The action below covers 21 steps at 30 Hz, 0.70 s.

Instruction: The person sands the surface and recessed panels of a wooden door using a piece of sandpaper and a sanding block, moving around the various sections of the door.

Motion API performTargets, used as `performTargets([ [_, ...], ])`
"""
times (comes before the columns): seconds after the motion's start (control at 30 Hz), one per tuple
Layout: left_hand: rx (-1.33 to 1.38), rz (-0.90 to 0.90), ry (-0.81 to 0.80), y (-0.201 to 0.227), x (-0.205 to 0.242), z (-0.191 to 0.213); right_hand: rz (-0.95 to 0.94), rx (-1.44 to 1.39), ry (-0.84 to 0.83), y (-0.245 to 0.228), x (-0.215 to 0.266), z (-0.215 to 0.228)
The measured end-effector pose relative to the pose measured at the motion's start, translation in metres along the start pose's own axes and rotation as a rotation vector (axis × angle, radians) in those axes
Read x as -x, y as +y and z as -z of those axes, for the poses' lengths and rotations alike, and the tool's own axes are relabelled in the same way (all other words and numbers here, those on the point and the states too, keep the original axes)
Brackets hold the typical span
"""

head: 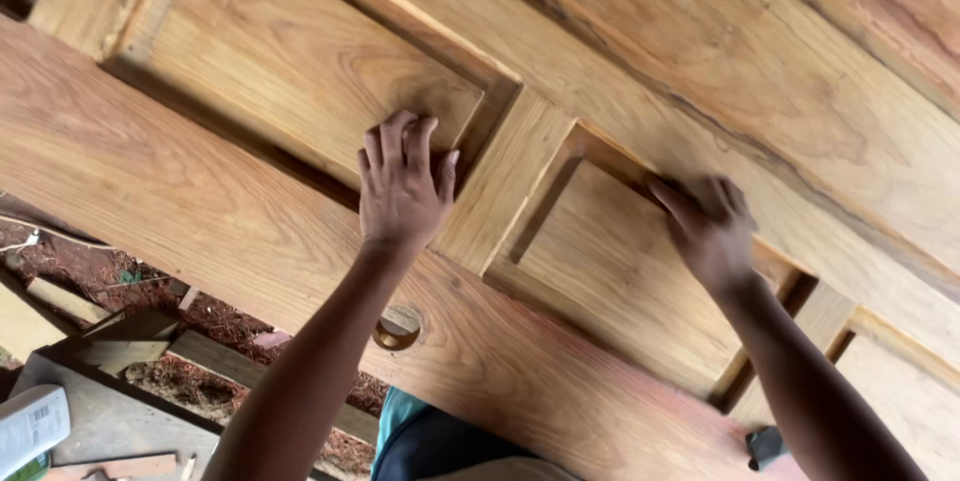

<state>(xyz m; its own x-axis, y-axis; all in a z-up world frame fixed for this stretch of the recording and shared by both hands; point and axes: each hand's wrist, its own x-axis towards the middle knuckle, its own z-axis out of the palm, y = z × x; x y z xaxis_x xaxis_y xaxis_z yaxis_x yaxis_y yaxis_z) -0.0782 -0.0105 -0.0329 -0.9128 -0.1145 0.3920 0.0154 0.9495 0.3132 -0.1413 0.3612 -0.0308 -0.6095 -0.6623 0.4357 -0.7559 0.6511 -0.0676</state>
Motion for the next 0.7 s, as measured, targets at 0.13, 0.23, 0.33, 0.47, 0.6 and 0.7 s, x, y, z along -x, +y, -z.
performTargets([
  [0.13, -0.044, 0.005, 0.0, 0.003, 0.008, 0.001, 0.019, 0.013, 0.072, -0.007, -0.036, -0.042],
  [0.23, -0.047, -0.025, 0.01, 0.003, 0.003, 0.003, 0.035, -0.044, 0.146, -0.025, -0.06, -0.025],
  [0.33, -0.044, -0.026, -0.026, 0.005, -0.001, 0.008, -0.122, 0.003, -0.026, 0.015, 0.047, 0.027],
  [0.47, -0.049, 0.034, -0.087, 0.009, 0.0, 0.012, -0.355, 0.056, -0.116, 0.03, 0.097, 0.076],
  [0.6, -0.011, -0.023, 0.0, 0.006, -0.001, 0.007, -0.589, -0.181, -0.158, -0.002, 0.064, 0.049],
  [0.7, -0.022, -0.016, -0.016, 0.005, 0.001, 0.007, -0.731, -0.326, -0.197, 0.009, 0.059, 0.049],
])
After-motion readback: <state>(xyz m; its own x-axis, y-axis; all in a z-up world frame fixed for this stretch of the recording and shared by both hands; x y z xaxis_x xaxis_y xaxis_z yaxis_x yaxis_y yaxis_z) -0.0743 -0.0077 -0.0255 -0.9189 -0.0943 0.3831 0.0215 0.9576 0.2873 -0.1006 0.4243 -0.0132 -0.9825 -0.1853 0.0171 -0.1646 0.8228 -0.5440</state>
